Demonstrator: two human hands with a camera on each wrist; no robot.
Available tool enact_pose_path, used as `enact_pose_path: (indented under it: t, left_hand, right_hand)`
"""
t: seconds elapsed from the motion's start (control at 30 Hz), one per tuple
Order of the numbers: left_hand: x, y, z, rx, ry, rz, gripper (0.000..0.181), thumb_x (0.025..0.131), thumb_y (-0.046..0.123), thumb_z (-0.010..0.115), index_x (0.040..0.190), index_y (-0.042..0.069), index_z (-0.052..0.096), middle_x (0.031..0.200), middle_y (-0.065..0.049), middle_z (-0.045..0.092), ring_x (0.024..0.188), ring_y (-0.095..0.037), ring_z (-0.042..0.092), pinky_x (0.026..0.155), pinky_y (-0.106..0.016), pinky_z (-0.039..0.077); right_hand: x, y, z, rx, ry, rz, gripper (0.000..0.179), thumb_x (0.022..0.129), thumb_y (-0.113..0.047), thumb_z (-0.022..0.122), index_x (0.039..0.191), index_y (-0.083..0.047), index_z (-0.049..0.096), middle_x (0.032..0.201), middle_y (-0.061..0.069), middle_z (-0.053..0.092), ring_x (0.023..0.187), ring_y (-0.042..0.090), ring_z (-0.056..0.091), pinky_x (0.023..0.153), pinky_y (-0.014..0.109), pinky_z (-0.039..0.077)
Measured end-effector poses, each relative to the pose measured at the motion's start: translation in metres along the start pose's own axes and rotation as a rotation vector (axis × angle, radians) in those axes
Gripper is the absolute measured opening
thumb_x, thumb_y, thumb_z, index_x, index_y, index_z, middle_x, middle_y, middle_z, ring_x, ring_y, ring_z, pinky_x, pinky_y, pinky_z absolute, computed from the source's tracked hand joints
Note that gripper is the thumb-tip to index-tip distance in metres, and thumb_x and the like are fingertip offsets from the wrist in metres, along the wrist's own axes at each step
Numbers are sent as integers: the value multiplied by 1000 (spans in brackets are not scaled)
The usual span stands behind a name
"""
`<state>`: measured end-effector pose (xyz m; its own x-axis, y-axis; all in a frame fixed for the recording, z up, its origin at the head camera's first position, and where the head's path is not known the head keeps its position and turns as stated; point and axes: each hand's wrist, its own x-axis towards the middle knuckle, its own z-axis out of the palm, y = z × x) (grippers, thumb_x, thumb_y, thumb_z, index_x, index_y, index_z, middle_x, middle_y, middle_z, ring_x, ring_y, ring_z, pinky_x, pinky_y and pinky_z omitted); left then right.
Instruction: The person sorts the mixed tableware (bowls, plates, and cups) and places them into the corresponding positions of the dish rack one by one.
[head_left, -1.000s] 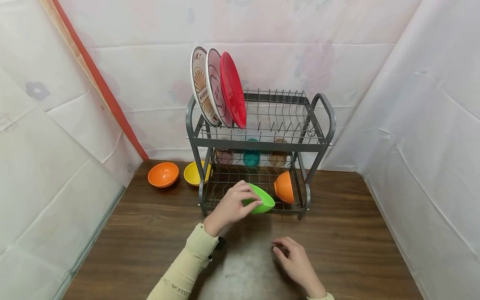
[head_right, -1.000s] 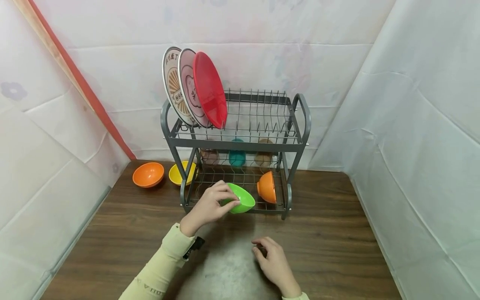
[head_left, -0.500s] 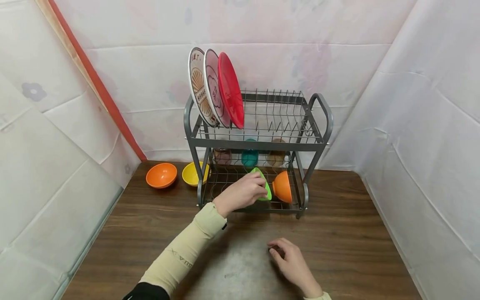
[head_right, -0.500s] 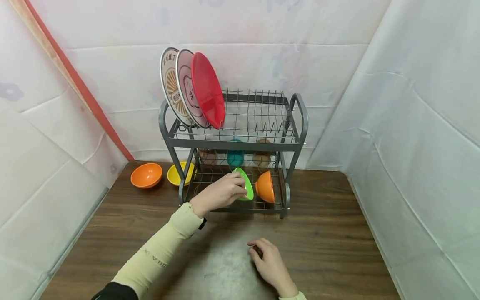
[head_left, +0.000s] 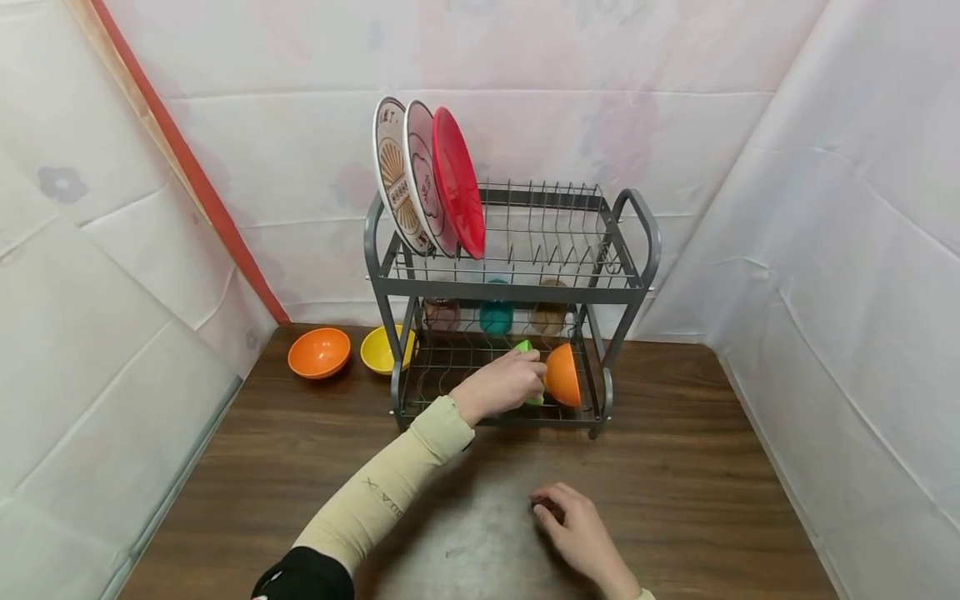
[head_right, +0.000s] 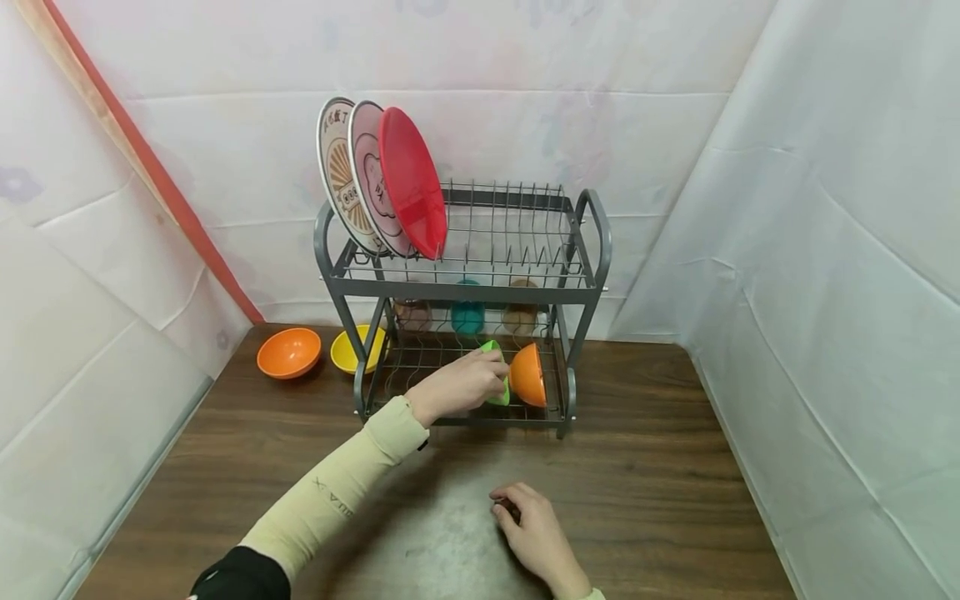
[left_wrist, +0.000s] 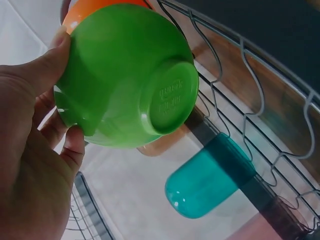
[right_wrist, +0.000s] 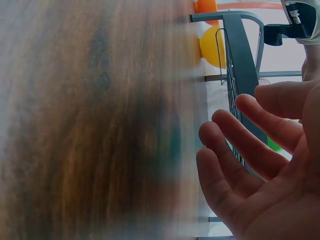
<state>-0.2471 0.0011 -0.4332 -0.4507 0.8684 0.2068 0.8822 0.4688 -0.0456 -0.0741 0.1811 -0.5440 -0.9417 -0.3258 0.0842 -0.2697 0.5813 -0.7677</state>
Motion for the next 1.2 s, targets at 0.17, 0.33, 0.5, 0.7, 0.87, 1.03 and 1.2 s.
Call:
enact_pose_path:
  t: [0.17, 0.33, 0.5, 0.7, 0.87, 1.03, 1.2]
  left_hand:
    - [4, 4, 1, 78, 7, 15, 10, 88, 28, 76, 88, 20, 80, 93, 8, 63, 86, -14, 43, 75, -29, 40]
    - [11, 8, 4, 109, 4, 19, 8, 86, 30, 78, 87, 22, 80, 94, 10, 64, 89, -13, 46, 74, -28, 40]
    - [17, 12, 8, 118, -19, 11, 10, 88, 30, 77, 91, 22, 80, 97, 10, 66, 91, -13, 47, 78, -28, 43]
    - [21, 14, 13, 128, -14, 15, 10, 90, 30, 74, 91, 22, 80, 94, 9, 65, 87, -14, 45, 76, -27, 42]
    - [22, 15, 16, 133, 5, 18, 11, 90, 31, 74, 91, 22, 80, 92, 8, 65, 86, -13, 46, 77, -27, 43]
    - [22, 15, 21, 122, 29, 18, 12, 90, 32, 74, 93, 22, 80, 95, 8, 65, 90, -13, 50, 79, -28, 45]
    - [19, 15, 20, 30, 56, 28, 17, 90, 36, 74, 96, 21, 78, 99, 7, 63, 96, -13, 53, 83, -28, 47]
  right_hand:
    - [-1, 1, 1, 15, -37, 28, 14, 98, -17, 64, 109, -14, 72, 102, -9, 66, 90, 4, 61, 75, 28, 52]
    - [-1, 1, 1, 13, -21, 17, 13, 98, -15, 65, 109, -13, 72, 102, -8, 66, 89, 4, 61, 74, 28, 52]
    - [-2, 2, 1, 14, -22, 24, 13, 98, -16, 65, 109, -12, 72, 101, -6, 67, 89, 4, 61, 73, 28, 52]
    - [-3, 2, 2, 16, -25, 27, 13, 98, -17, 64, 108, -13, 72, 100, -8, 66, 88, 4, 61, 72, 28, 51]
    - [-3, 2, 3, 5, -1, 7, 13, 97, -15, 65, 107, -12, 72, 99, -9, 66, 87, 4, 61, 72, 28, 51]
    - [-2, 3, 4, 7, -10, 33, 13, 97, -15, 65, 108, -12, 72, 100, -9, 66, 88, 4, 61, 73, 28, 51]
    - [-2, 5, 3, 2, -18, 47, 14, 98, -17, 65, 108, -13, 72, 101, -9, 66, 90, 4, 61, 74, 28, 51]
